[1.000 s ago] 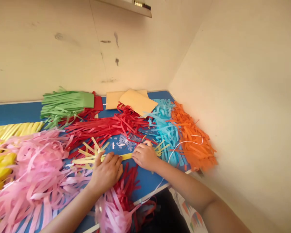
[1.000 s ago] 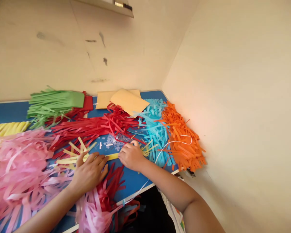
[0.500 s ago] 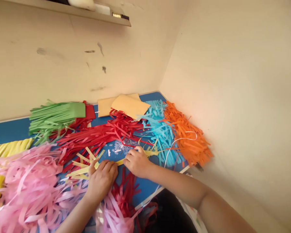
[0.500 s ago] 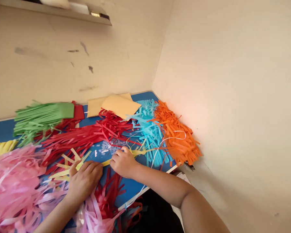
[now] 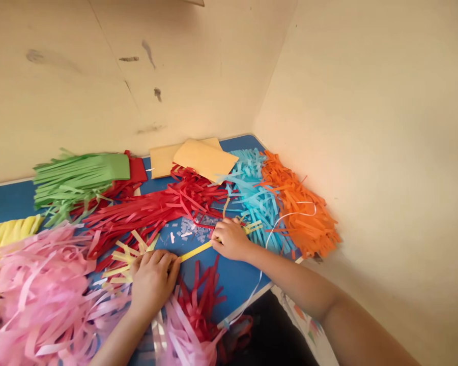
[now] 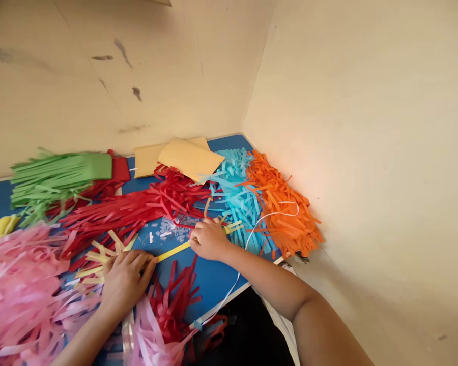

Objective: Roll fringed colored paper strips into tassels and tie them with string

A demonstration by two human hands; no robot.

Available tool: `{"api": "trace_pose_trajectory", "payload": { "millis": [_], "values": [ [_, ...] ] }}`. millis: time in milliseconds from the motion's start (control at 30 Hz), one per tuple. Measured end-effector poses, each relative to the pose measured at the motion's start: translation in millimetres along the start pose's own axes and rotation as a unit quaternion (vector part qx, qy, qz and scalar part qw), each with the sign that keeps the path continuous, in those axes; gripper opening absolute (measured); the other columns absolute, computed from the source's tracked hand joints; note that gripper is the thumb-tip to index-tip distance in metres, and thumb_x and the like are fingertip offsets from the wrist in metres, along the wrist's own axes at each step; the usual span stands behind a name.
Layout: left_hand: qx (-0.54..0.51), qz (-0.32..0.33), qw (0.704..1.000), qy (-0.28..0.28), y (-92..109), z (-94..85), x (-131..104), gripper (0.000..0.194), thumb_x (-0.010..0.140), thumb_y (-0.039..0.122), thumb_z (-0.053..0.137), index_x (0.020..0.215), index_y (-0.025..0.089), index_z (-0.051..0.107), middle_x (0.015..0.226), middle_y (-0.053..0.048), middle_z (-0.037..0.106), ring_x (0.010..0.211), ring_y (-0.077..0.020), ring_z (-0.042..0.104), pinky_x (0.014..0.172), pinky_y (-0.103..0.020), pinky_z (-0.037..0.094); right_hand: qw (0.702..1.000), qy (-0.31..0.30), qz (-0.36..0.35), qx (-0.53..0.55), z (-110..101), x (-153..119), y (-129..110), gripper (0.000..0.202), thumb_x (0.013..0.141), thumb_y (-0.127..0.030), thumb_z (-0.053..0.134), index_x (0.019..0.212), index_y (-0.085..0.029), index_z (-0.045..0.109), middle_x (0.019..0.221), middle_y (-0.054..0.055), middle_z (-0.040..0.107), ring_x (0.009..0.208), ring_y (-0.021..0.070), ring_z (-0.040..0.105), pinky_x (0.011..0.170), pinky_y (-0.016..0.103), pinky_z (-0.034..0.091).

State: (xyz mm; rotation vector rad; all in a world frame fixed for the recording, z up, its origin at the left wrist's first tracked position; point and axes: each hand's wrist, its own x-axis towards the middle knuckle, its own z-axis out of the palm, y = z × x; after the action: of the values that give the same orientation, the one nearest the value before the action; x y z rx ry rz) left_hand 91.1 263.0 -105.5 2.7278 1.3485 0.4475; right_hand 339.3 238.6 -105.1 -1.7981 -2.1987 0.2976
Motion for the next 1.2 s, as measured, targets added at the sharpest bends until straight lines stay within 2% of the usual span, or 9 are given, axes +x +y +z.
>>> {"api": "trace_pose_trajectory", "payload": {
  "millis": [167, 300, 367, 433, 567, 733, 900, 1067, 1200],
  "values": [
    [0.014, -0.002, 1.000, 0.011, -1, 0.0, 0, 0.023, 0.092, 0.035, 0.051, 0.079, 0.023, 0.068, 0.084, -0.005, 0.071, 0.086, -0.0262, 0.059, 0.086, -0.045, 0.034, 1.000, 0.012, 0.005, -0.010, 2, -2, -1, 0.015, 0.087, -0.030, 0.069, 0.077, -0.019, 0.066, 0.085, 0.001, 0.065, 0.088, 0.0186, 0.052, 0.077, 0.034, 0.027],
    [0.022, 0.089, 0.995, 0.033, 2, -5.5, -3, 0.027, 0.089, 0.018, 0.050, 0.100, 0.032, 0.071, 0.092, -0.001, 0.073, 0.097, -0.0258, 0.060, 0.096, -0.049, 0.031, 0.988, 0.052, -0.140, -0.046, 0, -10, 0, 0.012, 0.095, -0.019, 0.057, 0.092, -0.022, 0.068, 0.101, 0.001, 0.069, 0.103, 0.0200, 0.051, 0.091, 0.042, 0.024],
    [0.038, 0.147, 0.987, 0.048, 6, -7.2, -2, 0.031, 0.088, 0.013, 0.050, 0.103, 0.031, 0.070, 0.092, -0.001, 0.073, 0.097, -0.0262, 0.061, 0.097, -0.049, 0.031, 0.973, 0.069, -0.213, -0.062, 2, -11, 0, 0.013, 0.096, -0.020, 0.055, 0.093, -0.021, 0.067, 0.100, 0.002, 0.071, 0.103, 0.0202, 0.051, 0.095, 0.045, 0.023],
    [0.046, 0.168, 0.982, 0.067, 11, -7.0, 0, 0.026, 0.090, 0.014, 0.049, 0.101, 0.025, 0.070, 0.091, -0.002, 0.074, 0.095, -0.0263, 0.061, 0.096, -0.048, 0.032, 0.966, 0.073, -0.233, -0.081, 4, -8, -1, 0.016, 0.098, -0.022, 0.053, 0.092, -0.020, 0.067, 0.097, 0.003, 0.071, 0.101, 0.0199, 0.051, 0.096, 0.045, 0.024],
    [0.039, 0.166, 0.981, 0.098, 17, -4.0, 8, 0.021, 0.093, 0.021, 0.050, 0.091, 0.020, 0.070, 0.090, -0.004, 0.075, 0.094, -0.0262, 0.062, 0.095, -0.048, 0.034, 0.970, 0.061, -0.213, -0.100, 6, -1, -2, 0.020, 0.099, -0.017, 0.050, 0.087, -0.019, 0.066, 0.090, 0.003, 0.070, 0.097, 0.0190, 0.052, 0.093, 0.042, 0.027],
    [0.037, 0.158, 0.979, 0.122, 20, -2.5, 13, 0.024, 0.094, 0.019, 0.047, 0.088, 0.022, 0.070, 0.084, -0.002, 0.074, 0.087, -0.0234, 0.063, 0.092, -0.046, 0.034, 0.980, 0.080, -0.171, -0.058, 5, -3, -14, 0.011, 0.095, -0.028, 0.060, 0.091, -0.019, 0.066, 0.096, 0.003, 0.069, 0.102, 0.0206, 0.052, 0.091, 0.044, 0.027],
    [0.020, 0.159, 0.979, 0.122, 19, 1.3, 5, 0.024, 0.094, 0.020, 0.047, 0.087, 0.023, 0.070, 0.083, -0.002, 0.074, 0.088, -0.0231, 0.063, 0.091, -0.044, 0.034, 0.965, 0.115, -0.215, -0.093, 18, -9, -28, 0.020, 0.100, -0.022, 0.051, 0.087, -0.019, 0.066, 0.093, 0.002, 0.069, 0.099, 0.0187, 0.052, 0.089, 0.041, 0.027],
    [-0.024, 0.152, 0.982, 0.107, -3, 8.7, -8, 0.029, 0.094, 0.023, 0.045, 0.096, 0.026, 0.073, 0.089, -0.004, 0.075, 0.090, -0.0250, 0.064, 0.085, -0.043, 0.039, 0.975, 0.120, -0.180, -0.054, 16, -14, 1, 0.021, 0.100, -0.024, 0.056, 0.084, -0.023, 0.070, 0.092, -0.002, 0.072, 0.096, 0.0174, 0.053, 0.088, 0.040, 0.024],
    [-0.078, 0.131, 0.984, 0.096, -22, 17.8, -11, 0.033, 0.096, 0.035, 0.046, 0.082, 0.024, 0.075, 0.078, -0.003, 0.074, 0.076, -0.0193, 0.065, 0.073, -0.033, 0.046, 0.993, 0.061, -0.097, 0.032, 5, -13, 20, 0.009, 0.087, -0.035, 0.076, 0.080, -0.028, 0.075, 0.092, -0.004, 0.073, 0.097, 0.0181, 0.054, 0.086, 0.039, 0.023]
  ]
}}
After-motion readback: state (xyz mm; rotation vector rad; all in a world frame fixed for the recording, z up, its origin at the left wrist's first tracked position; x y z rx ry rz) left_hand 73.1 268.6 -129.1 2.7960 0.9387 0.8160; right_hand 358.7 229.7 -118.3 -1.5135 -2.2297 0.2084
